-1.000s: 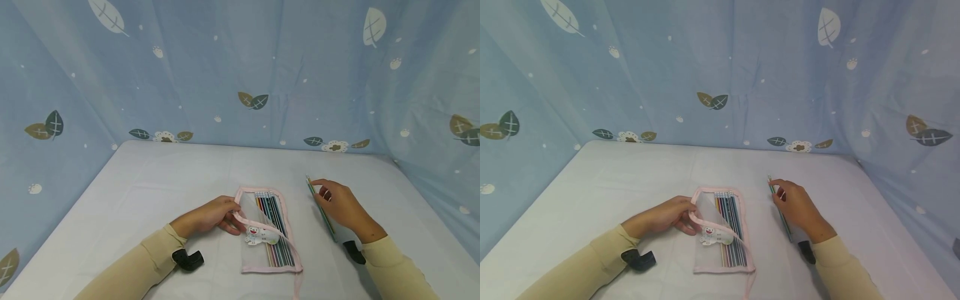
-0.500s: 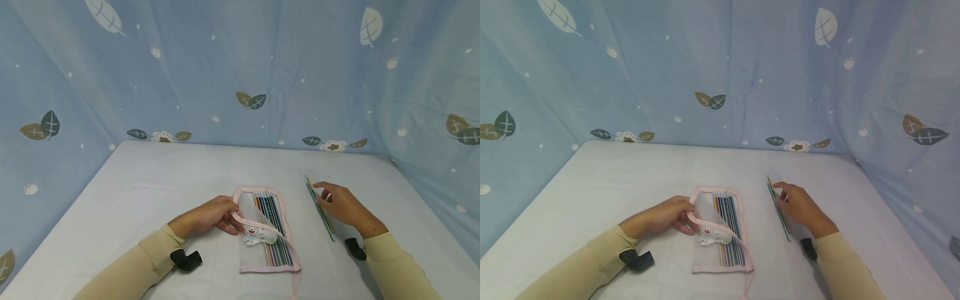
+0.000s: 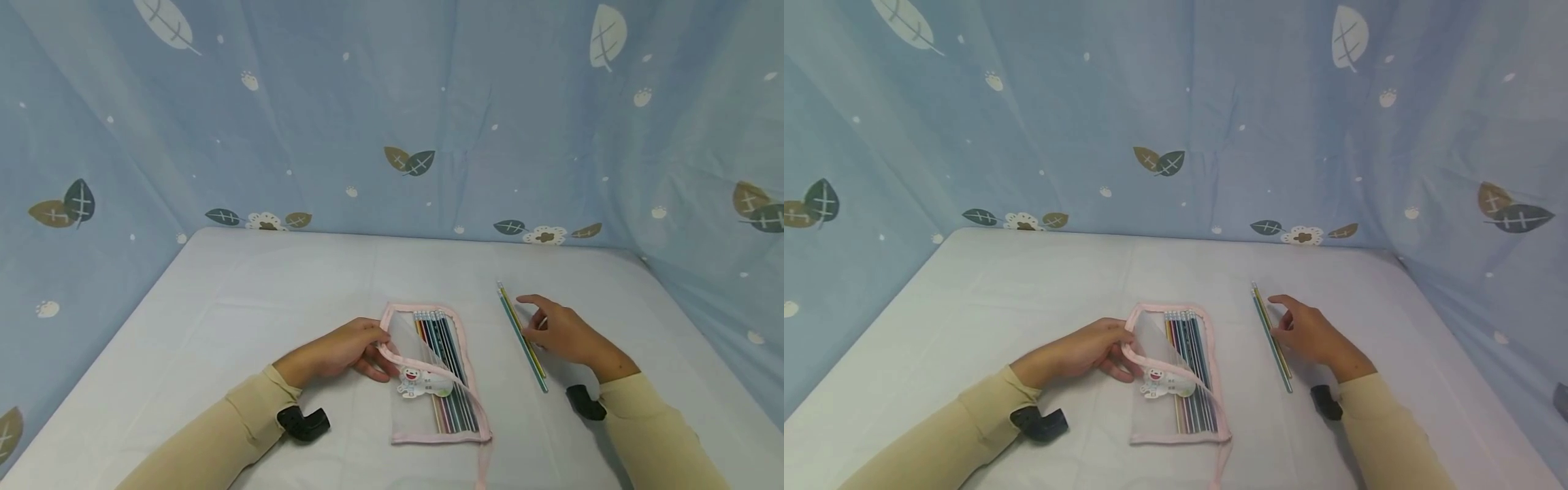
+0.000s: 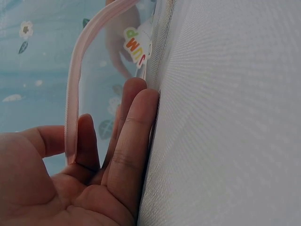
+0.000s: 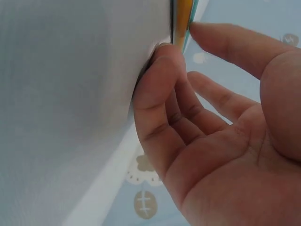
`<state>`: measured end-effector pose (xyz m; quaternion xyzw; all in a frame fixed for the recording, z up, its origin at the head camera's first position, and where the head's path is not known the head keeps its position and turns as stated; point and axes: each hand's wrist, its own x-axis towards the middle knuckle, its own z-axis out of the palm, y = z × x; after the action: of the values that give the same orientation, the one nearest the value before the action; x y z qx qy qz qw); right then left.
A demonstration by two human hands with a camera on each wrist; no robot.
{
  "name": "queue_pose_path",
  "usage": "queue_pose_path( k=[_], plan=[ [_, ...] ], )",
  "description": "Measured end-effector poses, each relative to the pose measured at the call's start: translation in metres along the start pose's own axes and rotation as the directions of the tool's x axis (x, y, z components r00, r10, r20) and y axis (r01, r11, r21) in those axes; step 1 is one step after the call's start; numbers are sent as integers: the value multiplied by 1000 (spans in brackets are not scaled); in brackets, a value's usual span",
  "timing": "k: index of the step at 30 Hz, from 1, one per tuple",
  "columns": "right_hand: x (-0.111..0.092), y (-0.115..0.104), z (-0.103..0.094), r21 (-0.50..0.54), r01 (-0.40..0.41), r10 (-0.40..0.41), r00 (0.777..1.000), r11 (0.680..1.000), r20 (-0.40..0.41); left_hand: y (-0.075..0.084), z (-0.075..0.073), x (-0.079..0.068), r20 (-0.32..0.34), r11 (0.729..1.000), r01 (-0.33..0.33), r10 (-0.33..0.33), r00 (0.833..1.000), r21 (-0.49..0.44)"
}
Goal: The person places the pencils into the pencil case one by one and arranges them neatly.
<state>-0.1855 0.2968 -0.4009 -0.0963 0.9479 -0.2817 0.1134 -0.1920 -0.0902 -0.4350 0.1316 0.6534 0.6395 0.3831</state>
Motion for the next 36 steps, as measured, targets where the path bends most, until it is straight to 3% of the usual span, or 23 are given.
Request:
queue_pose_path(
  k=[16,36],
  plan=[
    [-2,-1,-2,47,-35,34,999,998,20,-1,-1,0,10,1000,-10,10,1000,-5],
    [-3,-3,-2,-7,-81,81,997,997,-8,0,-1,1,17,1000,-12,12,1000,1]
  ],
)
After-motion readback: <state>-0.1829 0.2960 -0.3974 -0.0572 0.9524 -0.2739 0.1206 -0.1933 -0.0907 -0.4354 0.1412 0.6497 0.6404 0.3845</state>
